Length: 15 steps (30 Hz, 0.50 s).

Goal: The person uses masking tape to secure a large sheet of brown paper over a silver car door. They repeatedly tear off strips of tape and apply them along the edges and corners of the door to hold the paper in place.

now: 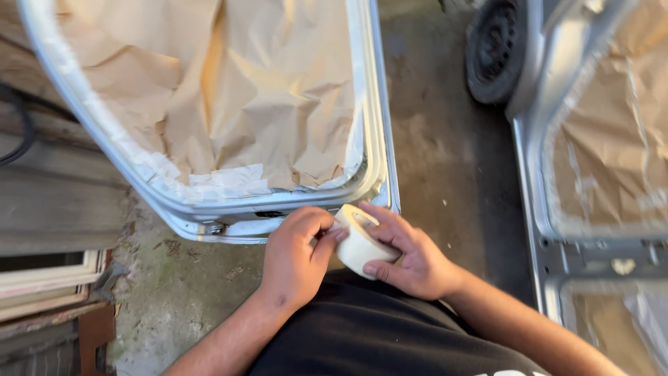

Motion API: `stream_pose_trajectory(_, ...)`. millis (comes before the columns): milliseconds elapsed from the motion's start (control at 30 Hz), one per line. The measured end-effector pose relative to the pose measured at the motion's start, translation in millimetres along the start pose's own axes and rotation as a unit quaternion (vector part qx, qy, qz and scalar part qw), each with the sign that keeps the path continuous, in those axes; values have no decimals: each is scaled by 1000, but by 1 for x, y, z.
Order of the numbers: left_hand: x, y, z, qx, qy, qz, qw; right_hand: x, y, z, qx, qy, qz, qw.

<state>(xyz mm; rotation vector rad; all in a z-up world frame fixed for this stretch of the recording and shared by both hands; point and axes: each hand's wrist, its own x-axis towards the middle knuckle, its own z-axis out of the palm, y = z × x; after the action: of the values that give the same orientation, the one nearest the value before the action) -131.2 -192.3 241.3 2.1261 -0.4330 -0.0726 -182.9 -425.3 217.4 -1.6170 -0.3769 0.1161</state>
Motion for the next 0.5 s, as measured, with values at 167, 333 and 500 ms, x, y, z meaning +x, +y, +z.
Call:
stream_pose_trajectory(167, -20, 34, -28, -38, 6, -6, 999, -16, 13, -12, 166, -76, 77, 980)
stream_pose_trajectory(333, -32, 53, -28, 56, -2, 2, 998, -20, 20, -22, 230, -94, 73, 966)
stream_pose_trajectory(500, -38, 59, -23, 163, 40, 86, 982, -20, 22, -23, 229, -100, 85, 965)
